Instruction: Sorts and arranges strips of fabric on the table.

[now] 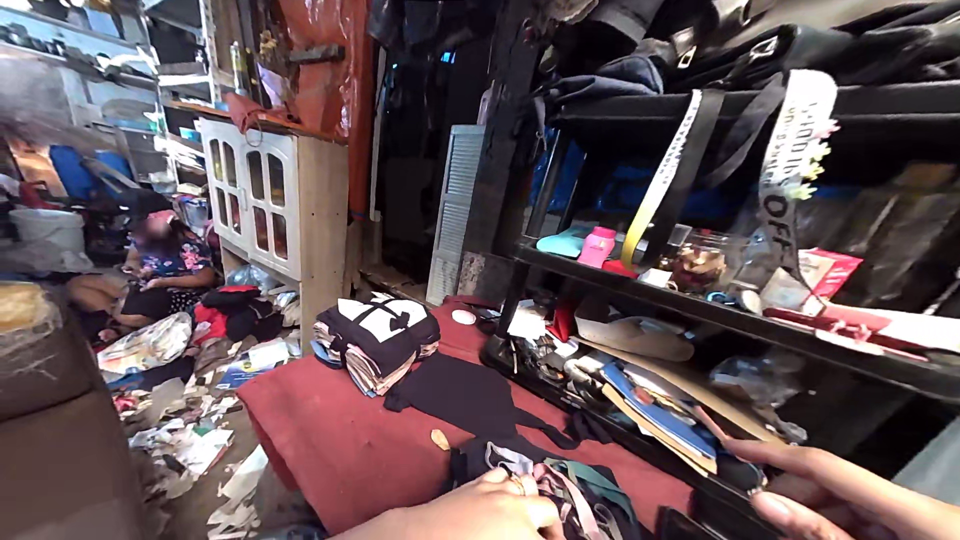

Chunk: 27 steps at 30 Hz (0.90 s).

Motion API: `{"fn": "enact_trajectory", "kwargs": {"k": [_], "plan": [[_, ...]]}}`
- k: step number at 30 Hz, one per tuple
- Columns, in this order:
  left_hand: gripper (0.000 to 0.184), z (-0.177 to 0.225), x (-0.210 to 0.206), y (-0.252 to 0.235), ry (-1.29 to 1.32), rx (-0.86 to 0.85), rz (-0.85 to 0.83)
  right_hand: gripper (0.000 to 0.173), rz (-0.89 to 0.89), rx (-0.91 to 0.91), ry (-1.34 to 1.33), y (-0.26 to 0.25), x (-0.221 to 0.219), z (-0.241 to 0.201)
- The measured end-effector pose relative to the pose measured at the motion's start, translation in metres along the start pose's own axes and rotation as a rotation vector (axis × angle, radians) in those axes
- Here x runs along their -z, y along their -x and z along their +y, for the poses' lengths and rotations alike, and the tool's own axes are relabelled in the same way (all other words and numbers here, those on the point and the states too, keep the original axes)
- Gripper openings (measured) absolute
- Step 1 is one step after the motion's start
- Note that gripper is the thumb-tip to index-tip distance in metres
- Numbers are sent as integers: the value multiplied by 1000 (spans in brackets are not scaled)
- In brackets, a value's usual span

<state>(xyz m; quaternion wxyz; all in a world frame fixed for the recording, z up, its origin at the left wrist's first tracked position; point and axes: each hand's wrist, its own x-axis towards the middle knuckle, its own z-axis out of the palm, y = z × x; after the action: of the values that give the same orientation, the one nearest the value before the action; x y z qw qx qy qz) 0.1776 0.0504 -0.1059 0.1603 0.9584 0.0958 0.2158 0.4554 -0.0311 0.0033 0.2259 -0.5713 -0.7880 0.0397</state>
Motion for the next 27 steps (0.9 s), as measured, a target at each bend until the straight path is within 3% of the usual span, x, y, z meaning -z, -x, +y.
{"fn": "enact_trajectory", "kwargs": {"k": [3, 5, 9, 16, 18, 22, 27], "plan": [[18, -6, 9, 12, 10, 31, 187, 41, -2, 28, -4, -1, -1, 2], [14, -6, 18, 21, 3, 144, 234, 41, -12, 33, -1, -2, -1, 2], [28, -3, 27, 25, 38, 402, 43, 39, -29, 28, 2, -4, -4, 1], [22, 0, 30, 4, 96, 391, -122, 41, -32, 7, -8, -3, -2, 3], [17, 3, 32, -2, 70, 366, -115, 41, -34, -2, -9, -4, -1, 3], [18, 8, 40, -4, 118, 421, 100, 41, -26, 4, -9, -5, -3, 6], [17, -3, 34, 2, 133, 534, -83, 43, -52, -14, -26, -7, -4, 7]]}}
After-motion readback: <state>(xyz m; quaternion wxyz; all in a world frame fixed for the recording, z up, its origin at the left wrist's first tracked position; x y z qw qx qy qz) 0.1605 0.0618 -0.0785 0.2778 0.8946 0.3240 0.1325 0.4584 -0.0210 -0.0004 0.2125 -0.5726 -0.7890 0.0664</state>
